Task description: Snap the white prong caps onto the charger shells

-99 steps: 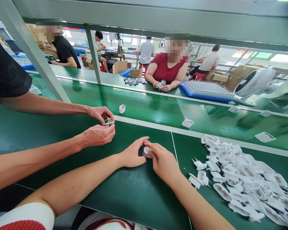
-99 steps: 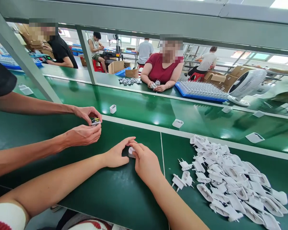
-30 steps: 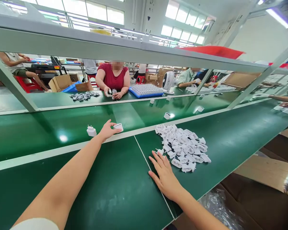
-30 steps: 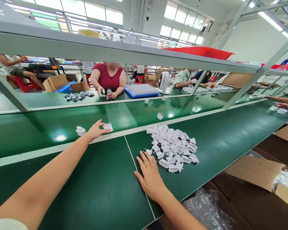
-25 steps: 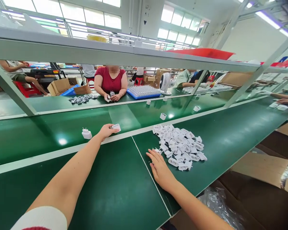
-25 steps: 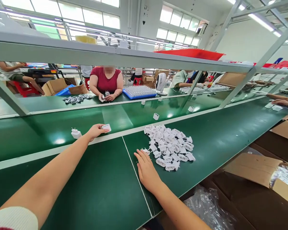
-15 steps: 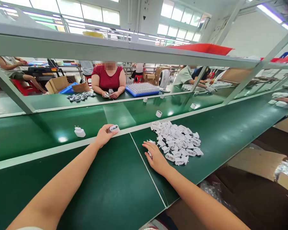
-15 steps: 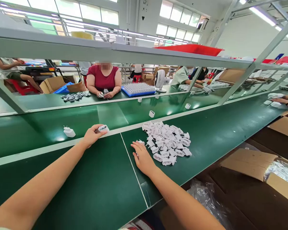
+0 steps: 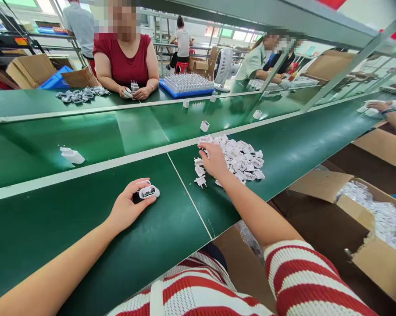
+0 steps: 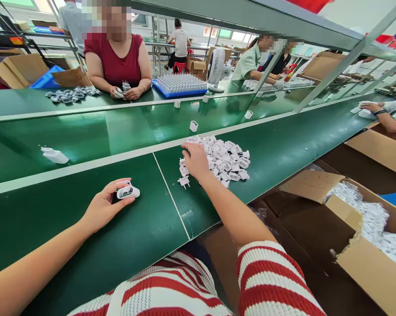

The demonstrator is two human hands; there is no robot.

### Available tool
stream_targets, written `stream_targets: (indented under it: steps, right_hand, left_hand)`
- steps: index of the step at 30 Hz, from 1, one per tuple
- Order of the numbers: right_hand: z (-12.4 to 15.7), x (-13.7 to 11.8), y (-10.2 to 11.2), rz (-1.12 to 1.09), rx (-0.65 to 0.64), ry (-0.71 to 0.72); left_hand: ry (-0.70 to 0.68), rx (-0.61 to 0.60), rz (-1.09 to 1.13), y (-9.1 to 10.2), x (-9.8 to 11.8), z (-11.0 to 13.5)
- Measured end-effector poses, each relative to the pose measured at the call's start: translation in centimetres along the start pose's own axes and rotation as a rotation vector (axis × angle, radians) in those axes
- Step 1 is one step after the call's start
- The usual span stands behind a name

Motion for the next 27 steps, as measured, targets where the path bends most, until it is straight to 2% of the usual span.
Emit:
stream_targets:
  steps: [2, 5, 7, 10, 14, 19, 27]
  right_hand:
    - [-3.2, 1.3, 0.7, 0.068, 0.002, -0.070]
    - [-7.4, 3.1, 0.5, 0.157, -0.047, -0.171]
    - [-9.2, 4.1, -0.3, 0.209, -0.098, -0.240]
    - [-10.4, 5.2, -1.5, 0.274, -0.196, -0.335]
    - [-9.9, 5.6, -2.4, 0.326, -0.317, -0.373]
    - [-7.5, 3.7, -2.7, 0.284, -0.426, -0.251]
    - [-4.4, -0.2, -3.4, 0.095, -0.419, -0.117]
  left_hand:
    - [0.019, -0.014, 0.004, -0.1, 0.2, 0.6]
    - [0.005, -0.043, -0.007, -0.4, 1.1, 1.8]
    - [-0.003, -0.043, -0.020, -0.5, 1.5, 2.4]
    - [0.012, -0.042, -0.021, -0.4, 1.6, 2.8]
    - [0.056, -0.095, 0.013, -0.4, 1.0, 2.8]
    - [0.011, -0.103, 0.044, -0.3, 1.4, 2.8]
    - [-0.009, -0.138, 0.111, -0.7, 1.5, 3.2]
Point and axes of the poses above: each hand's wrist, its own z-axis away from the middle knuckle, its own y-axis out of the back of the hand, x = y × z, the point moved 7 cm from there along -z, towards the middle knuckle, and after that the axes turned 15 degrees about -z, right-handed, at the moved point
